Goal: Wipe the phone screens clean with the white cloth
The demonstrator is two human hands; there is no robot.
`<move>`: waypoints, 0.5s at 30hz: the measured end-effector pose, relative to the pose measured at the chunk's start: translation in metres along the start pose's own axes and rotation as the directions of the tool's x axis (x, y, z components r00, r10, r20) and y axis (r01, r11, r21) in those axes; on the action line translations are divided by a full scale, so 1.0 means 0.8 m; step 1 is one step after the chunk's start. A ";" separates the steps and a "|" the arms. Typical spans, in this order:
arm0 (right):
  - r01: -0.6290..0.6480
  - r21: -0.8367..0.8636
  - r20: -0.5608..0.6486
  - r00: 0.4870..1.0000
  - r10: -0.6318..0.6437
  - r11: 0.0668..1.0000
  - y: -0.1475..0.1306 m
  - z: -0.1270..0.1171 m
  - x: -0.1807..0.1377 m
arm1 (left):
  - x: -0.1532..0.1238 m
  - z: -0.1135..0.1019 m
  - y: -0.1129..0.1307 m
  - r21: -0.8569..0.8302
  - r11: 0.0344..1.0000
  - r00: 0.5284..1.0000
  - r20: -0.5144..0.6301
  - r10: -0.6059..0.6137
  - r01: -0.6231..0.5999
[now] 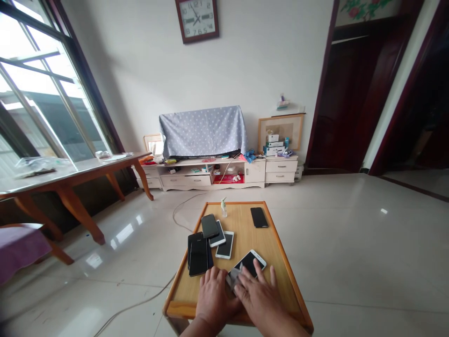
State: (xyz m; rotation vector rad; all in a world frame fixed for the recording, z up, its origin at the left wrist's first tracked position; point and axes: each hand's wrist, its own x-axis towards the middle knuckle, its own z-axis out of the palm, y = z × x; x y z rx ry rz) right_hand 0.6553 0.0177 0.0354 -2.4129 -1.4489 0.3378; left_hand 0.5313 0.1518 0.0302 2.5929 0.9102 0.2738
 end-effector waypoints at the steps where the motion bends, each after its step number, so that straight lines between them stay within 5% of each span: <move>1: -0.075 -0.028 -0.031 0.997 0.074 0.997 0.007 -0.004 0.006 | -0.001 0.000 0.001 0.005 1.000 1.000 -0.012 0.003 -0.003; 5: -0.196 -0.077 -0.098 0.977 0.189 0.977 0.016 -0.007 0.017 | -0.002 -0.001 0.001 0.018 1.000 1.000 -0.008 -0.001 0.001; 11: 0.119 0.042 0.033 0.992 -0.120 0.992 -0.030 0.011 0.011 | 0.002 -0.001 -0.002 0.065 0.998 0.999 0.052 -0.004 0.000; 15: -0.141 -0.021 -0.029 0.990 0.141 0.990 0.005 -0.006 0.038 | 0.000 -0.006 0.004 0.061 0.998 1.000 0.029 -0.003 0.001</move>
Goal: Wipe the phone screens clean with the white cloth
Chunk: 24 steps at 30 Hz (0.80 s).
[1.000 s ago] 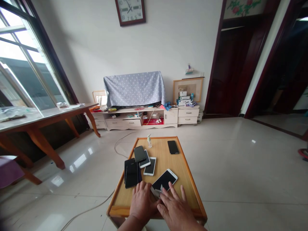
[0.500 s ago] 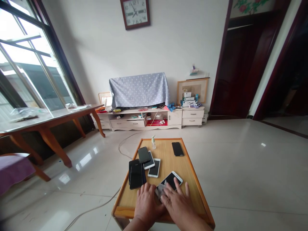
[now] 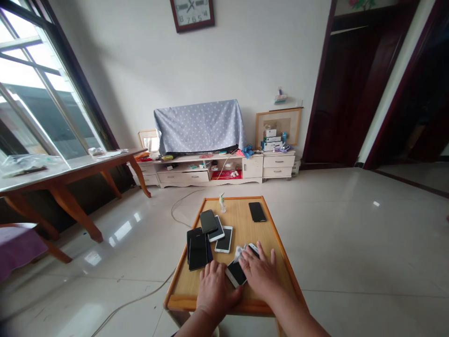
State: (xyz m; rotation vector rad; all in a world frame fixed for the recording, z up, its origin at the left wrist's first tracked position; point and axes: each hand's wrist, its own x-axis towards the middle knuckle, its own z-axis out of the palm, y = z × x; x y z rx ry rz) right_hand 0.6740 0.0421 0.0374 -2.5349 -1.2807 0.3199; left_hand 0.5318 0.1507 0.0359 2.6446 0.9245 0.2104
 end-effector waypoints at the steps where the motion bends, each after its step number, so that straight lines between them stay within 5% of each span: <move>1: -0.055 -0.020 -0.021 0.998 0.054 0.998 0.009 -0.003 0.006 | -0.001 -0.001 0.001 0.002 1.000 1.000 -0.001 -0.001 0.001; 4: -0.076 -0.049 -0.040 0.996 0.074 0.996 0.011 -0.002 0.005 | -0.002 -0.003 0.003 0.008 1.000 1.000 0.003 -0.011 0.011; 9: 0.201 0.036 0.053 0.978 -0.203 0.979 -0.024 0.015 -0.021 | 0.000 0.002 0.000 0.011 1.000 1.000 0.006 -0.006 0.006; 16: -0.084 -0.052 -0.033 0.996 0.082 0.995 0.015 -0.008 -0.003 | -0.001 0.006 -0.001 -0.002 1.000 0.999 -0.044 0.011 -0.011; 21: 0.225 0.061 0.076 0.970 -0.229 0.972 -0.018 0.006 -0.033 | 0.000 0.008 -0.004 -0.009 1.000 0.999 -0.034 0.008 -0.008; 24: 0.181 0.059 0.063 0.981 -0.184 0.982 -0.011 0.002 -0.029 | 0.000 0.007 -0.003 -0.002 1.000 0.999 -0.033 0.001 -0.001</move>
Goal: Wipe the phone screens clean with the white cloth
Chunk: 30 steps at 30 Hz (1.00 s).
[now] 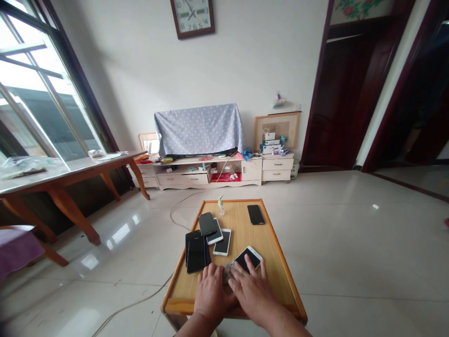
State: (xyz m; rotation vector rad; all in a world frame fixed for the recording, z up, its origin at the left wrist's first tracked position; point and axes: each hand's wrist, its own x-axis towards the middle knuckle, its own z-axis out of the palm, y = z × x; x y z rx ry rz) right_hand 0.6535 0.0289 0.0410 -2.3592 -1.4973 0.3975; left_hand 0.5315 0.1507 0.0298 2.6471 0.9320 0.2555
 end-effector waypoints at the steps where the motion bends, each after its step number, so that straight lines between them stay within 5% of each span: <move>1: -0.080 -0.015 -0.028 0.996 0.080 0.997 0.009 -0.005 0.004 | 0.000 0.000 0.001 -0.002 1.000 1.000 -0.009 0.001 -0.001; 5: -0.247 -0.051 -0.106 0.965 0.241 0.968 0.035 -0.012 0.006 | -0.001 0.000 0.001 -0.018 1.000 1.000 -0.028 0.013 -0.013; 11: 0.050 0.057 -0.016 0.999 -0.049 0.997 0.012 0.014 -0.025 | 0.001 0.005 -0.003 -0.037 0.999 1.000 -0.025 0.019 -0.019; 17: -0.196 -0.018 -0.151 0.970 0.191 0.980 0.050 -0.007 -0.022 | 0.001 0.004 0.000 0.004 0.999 0.997 -0.063 0.043 -0.043; 23: 0.029 0.056 -0.063 0.998 -0.025 0.998 0.026 0.010 -0.041 | 0.001 0.010 -0.002 -0.008 0.999 0.996 -0.074 0.039 -0.039; 30: -0.231 -0.003 -0.230 0.947 0.224 0.973 0.065 -0.004 -0.013 | 0.001 0.005 0.002 0.025 0.999 0.996 -0.080 0.044 -0.043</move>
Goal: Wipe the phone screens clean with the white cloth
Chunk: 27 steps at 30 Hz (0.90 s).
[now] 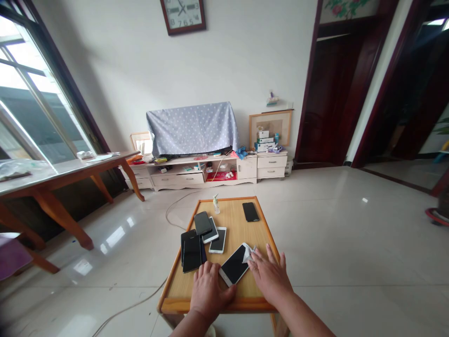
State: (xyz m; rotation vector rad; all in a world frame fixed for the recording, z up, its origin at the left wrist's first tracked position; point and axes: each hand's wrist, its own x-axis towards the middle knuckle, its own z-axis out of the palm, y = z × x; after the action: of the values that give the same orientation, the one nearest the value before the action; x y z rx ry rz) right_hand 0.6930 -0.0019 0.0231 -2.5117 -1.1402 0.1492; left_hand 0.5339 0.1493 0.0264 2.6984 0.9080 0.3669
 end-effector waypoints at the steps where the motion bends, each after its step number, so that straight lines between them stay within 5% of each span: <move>1: 0.015 0.000 -0.004 1.000 -0.015 1.000 -0.002 0.003 0.001 | 0.000 -0.001 0.000 -0.001 1.000 1.000 0.000 -0.002 0.002; 6: 0.201 0.083 0.069 0.976 -0.206 0.976 -0.040 0.025 -0.009 | 0.001 -0.001 0.002 -0.023 1.000 1.000 0.012 -0.019 0.019; 12: 0.016 0.017 -0.087 0.996 -0.014 1.000 -0.016 0.022 0.030 | 0.000 -0.006 0.003 -0.013 0.999 0.998 0.051 -0.036 0.037; 27: -0.120 0.380 -0.178 0.964 0.200 0.917 0.021 0.031 0.078 | 0.003 0.005 -0.005 -0.045 0.999 1.000 0.014 -0.026 0.027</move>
State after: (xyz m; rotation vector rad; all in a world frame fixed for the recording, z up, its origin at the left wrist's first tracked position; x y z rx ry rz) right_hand 0.7401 0.0416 -0.0029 -2.2194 -0.7402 0.1195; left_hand 0.5347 0.1537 0.0219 2.6416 0.9199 0.3593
